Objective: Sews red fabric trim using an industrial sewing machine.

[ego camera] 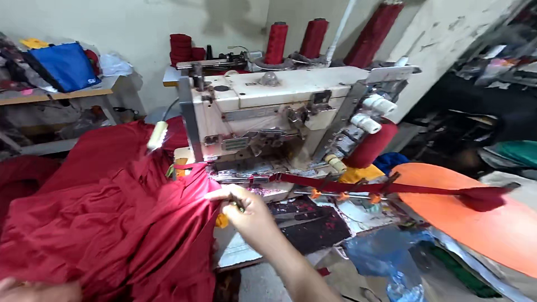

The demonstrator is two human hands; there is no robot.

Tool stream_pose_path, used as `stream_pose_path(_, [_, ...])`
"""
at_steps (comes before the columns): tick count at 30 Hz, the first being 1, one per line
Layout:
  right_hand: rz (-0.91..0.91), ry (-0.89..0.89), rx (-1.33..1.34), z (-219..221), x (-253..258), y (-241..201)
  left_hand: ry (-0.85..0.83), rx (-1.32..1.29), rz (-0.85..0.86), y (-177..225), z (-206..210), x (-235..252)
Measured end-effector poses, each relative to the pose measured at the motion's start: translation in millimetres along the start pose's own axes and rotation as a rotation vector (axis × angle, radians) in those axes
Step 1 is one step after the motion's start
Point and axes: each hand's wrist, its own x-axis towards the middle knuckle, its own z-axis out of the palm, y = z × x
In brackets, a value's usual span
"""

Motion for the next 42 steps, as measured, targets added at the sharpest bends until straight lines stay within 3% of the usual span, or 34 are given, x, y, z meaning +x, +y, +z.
stream_pose_path(2, [0.016, -0.006, -0.078, -2.9, 6.9, 1.9, -0.062, -0.028, 0.012, -7.5, -13.5, -10.9])
stream_pose_path(4, [-0.013, -0.009, -0.135, -5.6, 10.5, 2.7, 0.015, -0.097, 0.03, -6.9, -18.8, -15.6])
stream_pose_path(7, [-0.039, -0.004, -0.159, -5.9, 10.4, 2.5, 0.451, -0.223, 0.165, -5.1, 13.0, -0.9])
stream_pose_path(9, [-0.043, -0.001, -0.15, -3.2, 8.5, 2.5, 0.575, -0.423, 0.22, 22.6, 46.8, 28.2])
stream_pose_path(11, [-0.05, 0.023, -0.137, 0.2, 8.8, 0.9, 0.486, -0.511, 0.16, 53.8, 77.5, 56.1])
stream_pose_path(13, [-0.082, 0.051, -0.14, 1.5, 9.8, -2.1, 0.221, -0.518, 0.038, 73.2, 96.3, 66.2])
stream_pose_path(16, [-0.168, 0.099, -0.247, -4.5, 15.2, -2.6, -0.075, -0.553, 0.008, 60.8, 96.2, 47.4])
stream_pose_path(18, [-0.179, 0.103, -0.294, -9.8, 17.9, 0.4, -0.014, -0.616, -0.023, 28.1, 81.3, 19.7])
stream_pose_path(21, [-0.175, 0.061, -0.335, -2.3, 17.3, 9.8, 0.255, -0.741, -0.021, -23.2, 43.2, -15.6])
stream_pose_path(23, [-0.154, -0.035, -0.475, 10.1, 13.9, 13.1, 0.25, -0.752, -0.067, -38.5, 13.9, -26.7])
stream_pose_path(25, [-0.044, -0.22, -0.62, 22.1, 7.0, 7.0, 0.145, -0.66, -0.193, -43.4, 4.8, -23.2])
stream_pose_path(27, [0.031, -0.331, -0.748, 33.8, -2.6, -2.1, 0.059, -0.527, -0.301, -47.0, 20.8, -5.8])
stream_pose_path(29, [0.002, -0.334, -0.762, 40.2, -11.7, -6.1, 0.133, -0.415, -0.375, -49.1, 47.9, 10.9])
stream_pose_path(33, [-0.089, -0.302, -0.648, 41.5, -27.1, -9.0, 0.675, -0.361, -0.472, -27.7, 87.5, 16.1])
stream_pose_path(34, [-0.11, -0.304, -0.629, 42.5, -30.1, -9.7, 0.728, -0.379, -0.511, -16.2, 92.4, 14.9])
stream_pose_path(37, [-0.148, -0.356, -0.586, 54.0, -38.5, -11.7, 0.64, -0.45, -0.6, 9.0, 109.7, 15.3])
stream_pose_path(42, [-0.181, -0.458, -0.533, 95.6, -56.8, -9.6, 0.649, -0.669, -0.569, -3.5, 137.6, 3.6])
